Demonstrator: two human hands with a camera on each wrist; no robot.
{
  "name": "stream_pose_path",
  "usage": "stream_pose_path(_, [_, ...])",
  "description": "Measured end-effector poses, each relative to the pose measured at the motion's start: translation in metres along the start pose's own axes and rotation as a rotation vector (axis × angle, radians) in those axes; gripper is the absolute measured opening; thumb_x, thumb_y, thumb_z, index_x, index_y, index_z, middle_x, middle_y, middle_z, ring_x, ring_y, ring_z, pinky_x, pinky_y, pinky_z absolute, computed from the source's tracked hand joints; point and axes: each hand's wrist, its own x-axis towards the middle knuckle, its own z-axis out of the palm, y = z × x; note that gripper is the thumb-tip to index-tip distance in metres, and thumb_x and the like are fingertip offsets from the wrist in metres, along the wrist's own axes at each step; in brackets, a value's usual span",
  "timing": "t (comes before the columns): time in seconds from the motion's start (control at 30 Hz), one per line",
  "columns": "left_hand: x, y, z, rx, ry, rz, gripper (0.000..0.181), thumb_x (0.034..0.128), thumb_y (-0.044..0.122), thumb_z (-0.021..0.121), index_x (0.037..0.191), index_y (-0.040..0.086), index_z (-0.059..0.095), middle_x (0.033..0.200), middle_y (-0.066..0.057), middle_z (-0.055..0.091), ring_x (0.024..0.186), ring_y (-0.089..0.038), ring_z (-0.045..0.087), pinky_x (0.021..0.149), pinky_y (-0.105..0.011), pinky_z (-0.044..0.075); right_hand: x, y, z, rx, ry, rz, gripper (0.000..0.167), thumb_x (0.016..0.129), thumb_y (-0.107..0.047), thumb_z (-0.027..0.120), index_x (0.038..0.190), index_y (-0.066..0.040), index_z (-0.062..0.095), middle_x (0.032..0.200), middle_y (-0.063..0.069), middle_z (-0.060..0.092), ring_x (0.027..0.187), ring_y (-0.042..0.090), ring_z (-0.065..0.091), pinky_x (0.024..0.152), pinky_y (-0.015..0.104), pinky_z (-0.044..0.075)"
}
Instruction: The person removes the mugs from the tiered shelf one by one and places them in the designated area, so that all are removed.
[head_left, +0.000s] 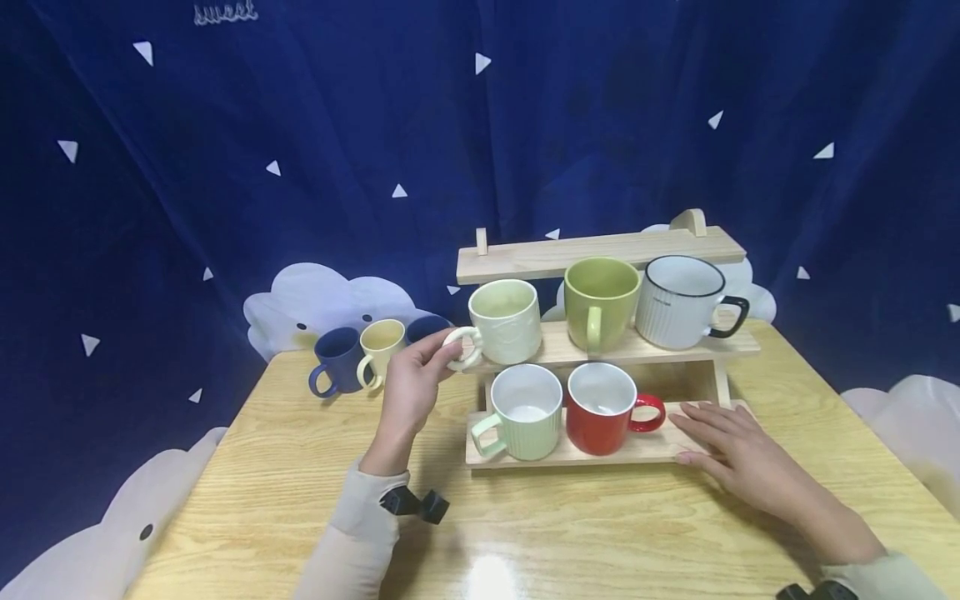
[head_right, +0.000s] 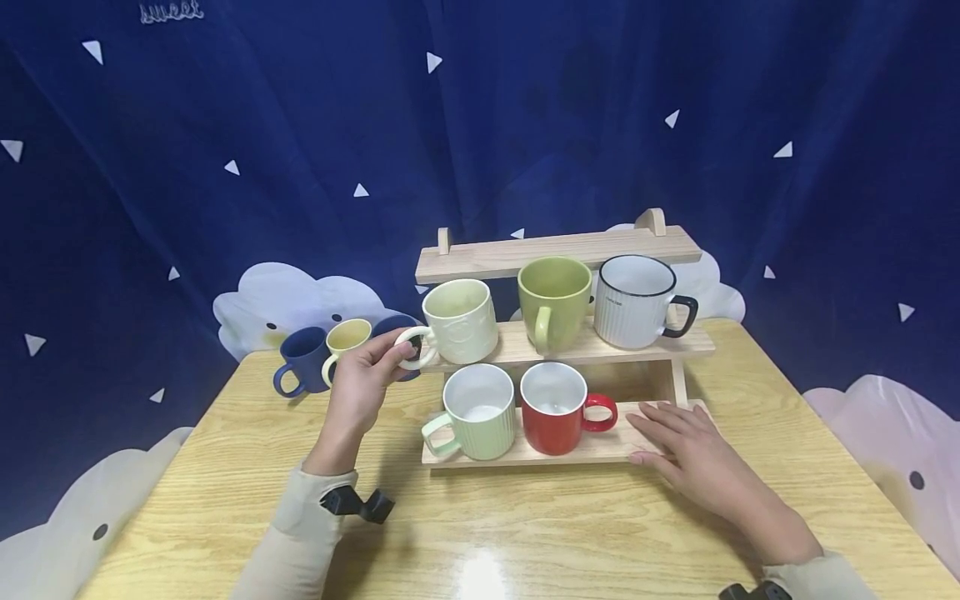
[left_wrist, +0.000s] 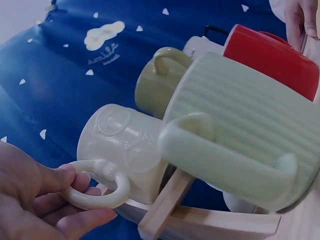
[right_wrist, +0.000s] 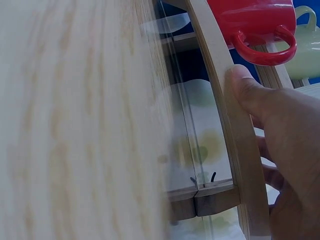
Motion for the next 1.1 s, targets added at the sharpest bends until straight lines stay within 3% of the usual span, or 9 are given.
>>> stream_pose_path(0.2, [-0.003, 0.004, -0.019, 0.028, 0.038, -0.034, 0.027, 0.0929, 0.011, 0.068, 0.118, 0.002, 0.070, 0.109, -0.015, 0.071, 0.090, -0.029, 0.070, 0.077, -0.029, 0.059, 0.001, -0.002, -0.001, 0.003, -0.013, 0.004, 0.054, 0.086, -0.038, 0.074, 0.133, -0.014, 0.061, 0.135, 0.017, 0.057, 0.124, 0.043, 0.047, 0.116, 0.059, 0.012])
stream_pose_path(0.43, [-0.007, 0.007, -0.042, 0.137, 0.143, -0.047, 0.029, 0.0916, 0.017, 0.071, 0.119, 0.007, 0.071, 0.109, -0.010, 0.071, 0.086, -0.019, 0.070, 0.076, -0.026, 0.058, 0.002, -0.002, -0.001, -0.003, -0.002, -0.011, 0.055, 0.085, -0.037, 0.075, 0.133, -0.013, 0.061, 0.134, 0.017, 0.057, 0.123, 0.043, 0.048, 0.116, 0.059, 0.013])
stream_pose_path(0.6, [-0.007, 0.003, -0.053, 0.111, 0.188, -0.058, 0.031, 0.0920, 0.014, 0.070, 0.121, 0.003, 0.069, 0.110, -0.016, 0.070, 0.094, -0.024, 0.070, 0.079, -0.026, 0.058, 0.002, -0.002, -0.001, -0.001, 0.000, -0.013, 0.056, 0.085, -0.037, 0.076, 0.134, -0.014, 0.061, 0.133, 0.017, 0.057, 0.123, 0.042, 0.047, 0.116, 0.059, 0.012])
stream_pose_path(0.73, [-0.008, -0.001, -0.060, 0.052, 0.189, -0.040, 0.029, 0.0927, 0.008, 0.068, 0.120, -0.001, 0.068, 0.113, -0.020, 0.068, 0.103, -0.032, 0.067, 0.082, -0.026, 0.056, 0.000, -0.002, -0.001, -0.002, -0.003, -0.009, 0.056, 0.085, -0.037, 0.076, 0.134, -0.014, 0.061, 0.133, 0.017, 0.058, 0.123, 0.042, 0.047, 0.116, 0.059, 0.013])
stream_pose_path(0.93, [-0.011, -0.004, -0.069, 0.108, 0.219, -0.057, 0.027, 0.0926, 0.013, 0.069, 0.118, 0.005, 0.071, 0.108, -0.018, 0.070, 0.087, -0.017, 0.069, 0.075, -0.024, 0.058, -0.001, -0.002, -0.001, -0.003, 0.006, -0.015, 0.056, 0.084, -0.036, 0.076, 0.133, -0.013, 0.062, 0.133, 0.018, 0.058, 0.123, 0.042, 0.048, 0.117, 0.057, 0.014])
stream_pose_path(1.1, [-0.012, -0.006, -0.076, 0.106, 0.244, -0.035, 0.025, 0.0925, 0.010, 0.069, 0.116, 0.002, 0.071, 0.108, -0.019, 0.070, 0.088, -0.025, 0.071, 0.074, -0.028, 0.059, 0.001, -0.003, -0.002, 0.001, 0.003, -0.013, 0.055, 0.085, -0.036, 0.076, 0.133, -0.013, 0.062, 0.133, 0.018, 0.057, 0.123, 0.042, 0.048, 0.117, 0.058, 0.014])
